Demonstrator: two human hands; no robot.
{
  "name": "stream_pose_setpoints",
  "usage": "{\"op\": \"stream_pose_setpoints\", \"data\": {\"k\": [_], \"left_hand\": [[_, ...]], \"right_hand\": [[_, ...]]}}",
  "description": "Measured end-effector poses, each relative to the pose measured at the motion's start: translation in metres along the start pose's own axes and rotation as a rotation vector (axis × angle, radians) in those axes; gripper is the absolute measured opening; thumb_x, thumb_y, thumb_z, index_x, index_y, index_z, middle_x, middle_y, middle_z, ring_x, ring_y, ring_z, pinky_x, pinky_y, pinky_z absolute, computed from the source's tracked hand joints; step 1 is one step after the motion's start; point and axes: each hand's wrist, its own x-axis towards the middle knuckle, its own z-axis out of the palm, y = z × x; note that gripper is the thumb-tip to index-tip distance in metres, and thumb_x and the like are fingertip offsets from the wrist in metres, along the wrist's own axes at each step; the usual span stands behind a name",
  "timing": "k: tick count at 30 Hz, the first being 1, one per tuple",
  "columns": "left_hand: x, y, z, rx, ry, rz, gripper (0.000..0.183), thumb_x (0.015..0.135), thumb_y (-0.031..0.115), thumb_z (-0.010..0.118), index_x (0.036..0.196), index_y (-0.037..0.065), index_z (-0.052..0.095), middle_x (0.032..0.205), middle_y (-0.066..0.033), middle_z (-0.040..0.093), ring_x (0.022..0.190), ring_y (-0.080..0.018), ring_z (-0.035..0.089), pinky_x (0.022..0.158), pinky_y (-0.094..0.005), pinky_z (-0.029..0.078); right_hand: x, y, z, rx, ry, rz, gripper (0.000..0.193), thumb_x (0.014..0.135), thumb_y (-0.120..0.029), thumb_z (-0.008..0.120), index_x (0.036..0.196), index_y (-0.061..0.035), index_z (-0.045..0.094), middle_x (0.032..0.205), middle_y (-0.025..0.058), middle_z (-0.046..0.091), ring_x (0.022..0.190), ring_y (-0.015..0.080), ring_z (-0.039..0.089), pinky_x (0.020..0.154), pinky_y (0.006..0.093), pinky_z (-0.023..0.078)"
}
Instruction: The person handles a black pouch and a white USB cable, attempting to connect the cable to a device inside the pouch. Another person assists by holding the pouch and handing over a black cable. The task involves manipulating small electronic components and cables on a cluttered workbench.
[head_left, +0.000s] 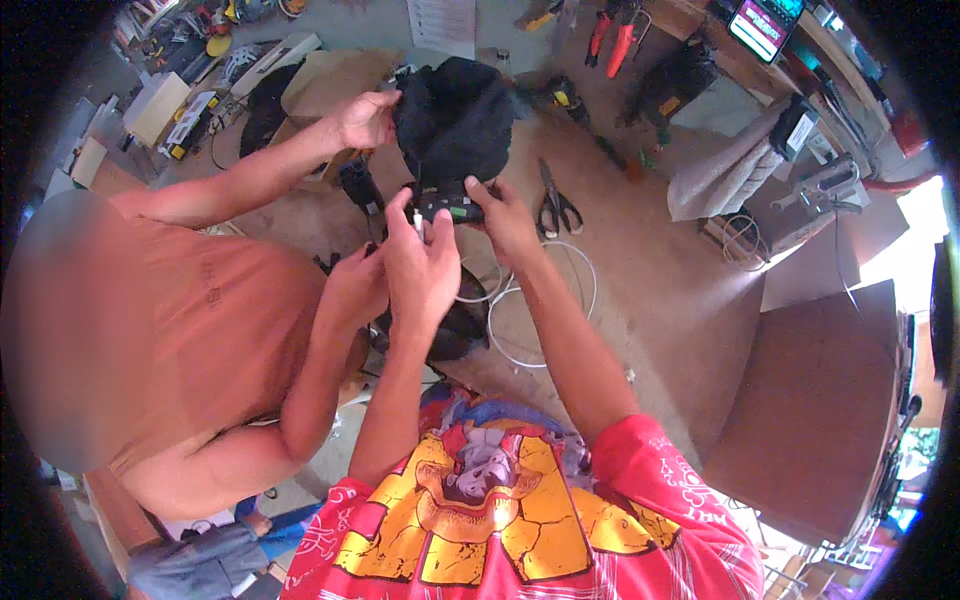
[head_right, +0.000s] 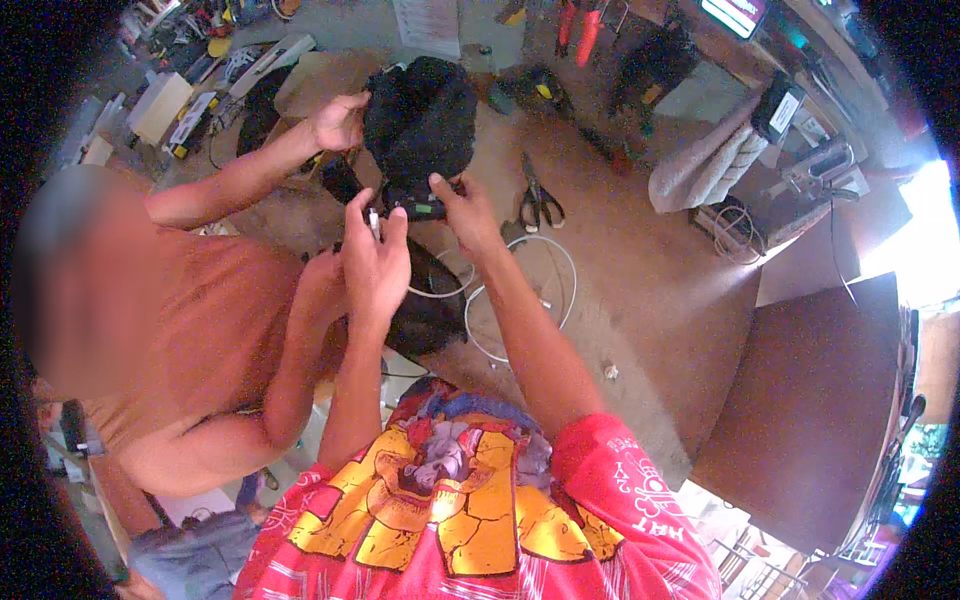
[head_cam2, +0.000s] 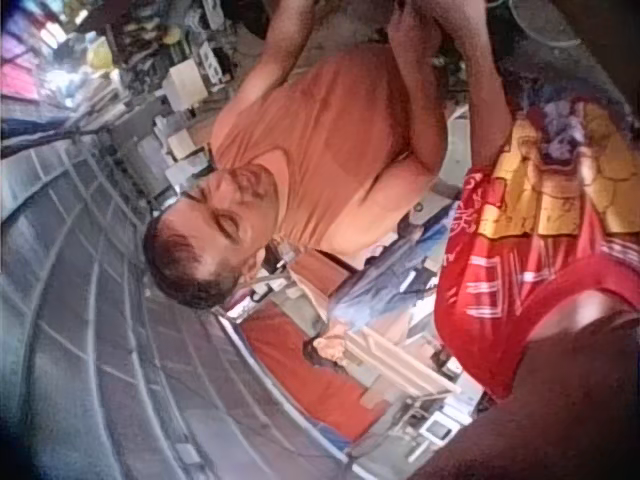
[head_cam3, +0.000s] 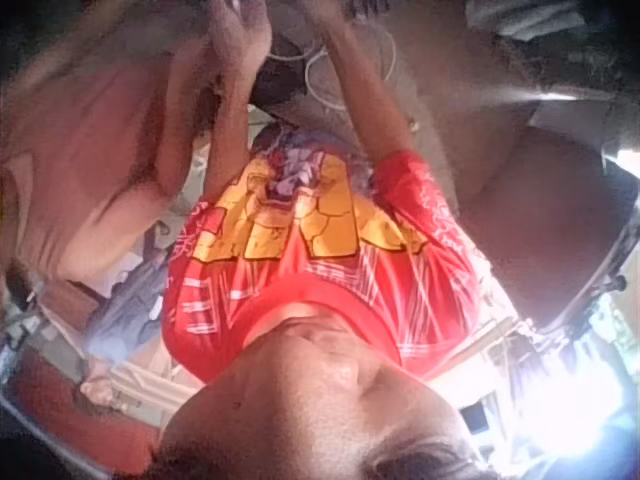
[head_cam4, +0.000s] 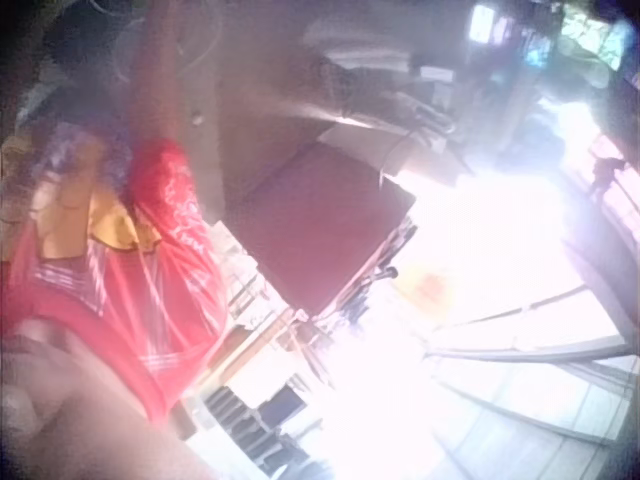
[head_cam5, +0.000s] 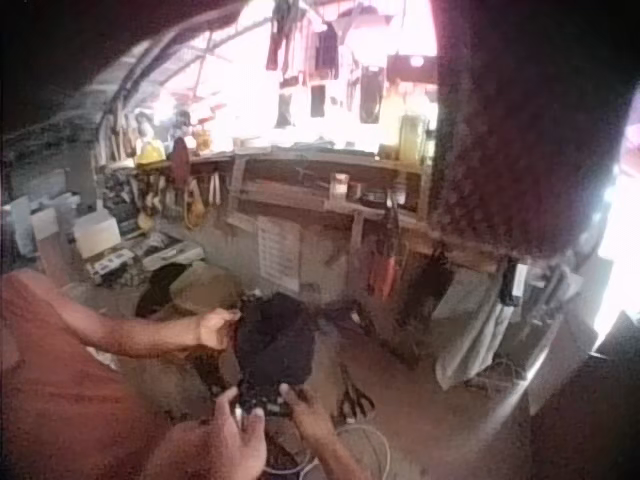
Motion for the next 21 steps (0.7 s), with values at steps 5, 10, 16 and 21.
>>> {"op": "stream_pose_setpoints", "data": {"k": [5,10,16,21], "left_hand": [[0.041,-0.029,0.009,-0.191,-0.158,-0.294,0.039,0.105,0.025,0.063,0.134,-0.001,0.057,0.088,-0.0101,0.065,0.071,-0.0204,0.063,0.064,-0.0357,0.05],[0.029,-0.052,0.027,-0.229,-0.136,-0.239,0.026,0.11,0.026,0.054,0.111,0.003,0.066,0.068,0.0035,0.048,0.051,-0.0075,0.043,0.044,-0.0289,0.033],[0.001,-0.048,0.025,-0.194,-0.155,-0.272,0.029,0.11,0.021,0.049,0.108,0.0,0.069,0.068,-0.0045,0.057,0.058,-0.0143,0.052,0.055,-0.0354,0.04],[-0.017,-0.044,0.022,-0.264,-0.179,-0.327,0.029,0.11,0.021,0.049,0.116,0.001,0.069,0.069,-0.0018,0.054,0.057,-0.011,0.05,0.053,-0.0319,0.039]], "right_hand": [[-0.012,0.001,0.005,0.066,-0.036,-0.055,0.026,0.103,-0.031,0.074,0.103,-0.0068,0.065,0.097,0.0037,0.068,0.086,0.0139,0.062,0.074,0.0329,0.053],[-0.013,0.007,0.004,0.114,-0.042,-0.025,0.027,0.104,-0.033,0.072,0.111,-0.0076,0.065,0.096,0.0024,0.067,0.085,0.0132,0.062,0.073,0.031,0.051],[-0.015,0.008,0.003,0.15,0.031,-0.026,0.024,0.105,-0.031,0.07,0.106,-0.0082,0.064,0.098,0.0008,0.067,0.087,0.0109,0.064,0.08,0.0305,0.055],[-0.006,0.021,0.002,0.043,0.112,-0.134,0.027,0.104,-0.032,0.072,0.116,-0.0085,0.064,0.098,0.0004,0.066,0.087,0.0112,0.062,0.077,0.0295,0.052]]}}
